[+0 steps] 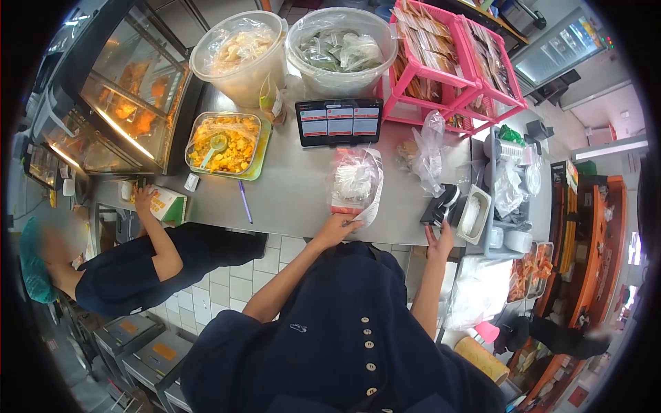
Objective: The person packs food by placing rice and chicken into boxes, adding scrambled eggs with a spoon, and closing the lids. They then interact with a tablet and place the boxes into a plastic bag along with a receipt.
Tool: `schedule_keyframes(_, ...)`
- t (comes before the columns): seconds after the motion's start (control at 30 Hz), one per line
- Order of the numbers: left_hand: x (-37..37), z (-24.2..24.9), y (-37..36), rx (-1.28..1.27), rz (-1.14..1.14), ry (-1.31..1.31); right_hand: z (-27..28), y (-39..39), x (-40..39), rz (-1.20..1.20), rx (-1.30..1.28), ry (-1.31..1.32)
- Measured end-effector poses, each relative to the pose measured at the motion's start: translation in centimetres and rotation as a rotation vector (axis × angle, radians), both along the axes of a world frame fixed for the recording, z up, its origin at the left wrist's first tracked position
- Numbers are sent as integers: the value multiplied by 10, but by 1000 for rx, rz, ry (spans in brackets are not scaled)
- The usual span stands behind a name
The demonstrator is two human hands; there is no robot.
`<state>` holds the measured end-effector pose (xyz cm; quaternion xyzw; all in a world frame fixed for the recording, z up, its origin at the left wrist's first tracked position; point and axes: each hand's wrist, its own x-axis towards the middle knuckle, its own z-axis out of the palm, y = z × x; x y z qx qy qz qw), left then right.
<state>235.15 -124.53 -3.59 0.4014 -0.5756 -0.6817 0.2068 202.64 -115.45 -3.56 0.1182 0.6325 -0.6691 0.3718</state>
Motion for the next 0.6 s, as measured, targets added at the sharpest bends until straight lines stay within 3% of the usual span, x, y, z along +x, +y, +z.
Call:
schedule_keyframes(0.1, 0, 9, 1, 26, 33, 22, -28, 23, 35, -40, -132, 185)
schedule_keyframes(0.17, 0, 8, 2, 21, 34, 28, -67, 26, 32, -35, 36, 210)
schedule_keyframes(0.3, 5, 19, -2, -48, 38, -16, -62, 29, 33, 66, 201, 125)
schedule_keyframes(0.4, 12, 22, -1, -106, 61, -112, 2, 5, 53, 580, 178, 147)
schedule_keyframes(0.47, 17, 18, 3, -154, 97, -129, 13, -13, 63, 809, -22, 100)
schedule_keyframes(0.6, 19, 28, 3, -154, 67, -203, 18, -61, 83, 992, -431, -169)
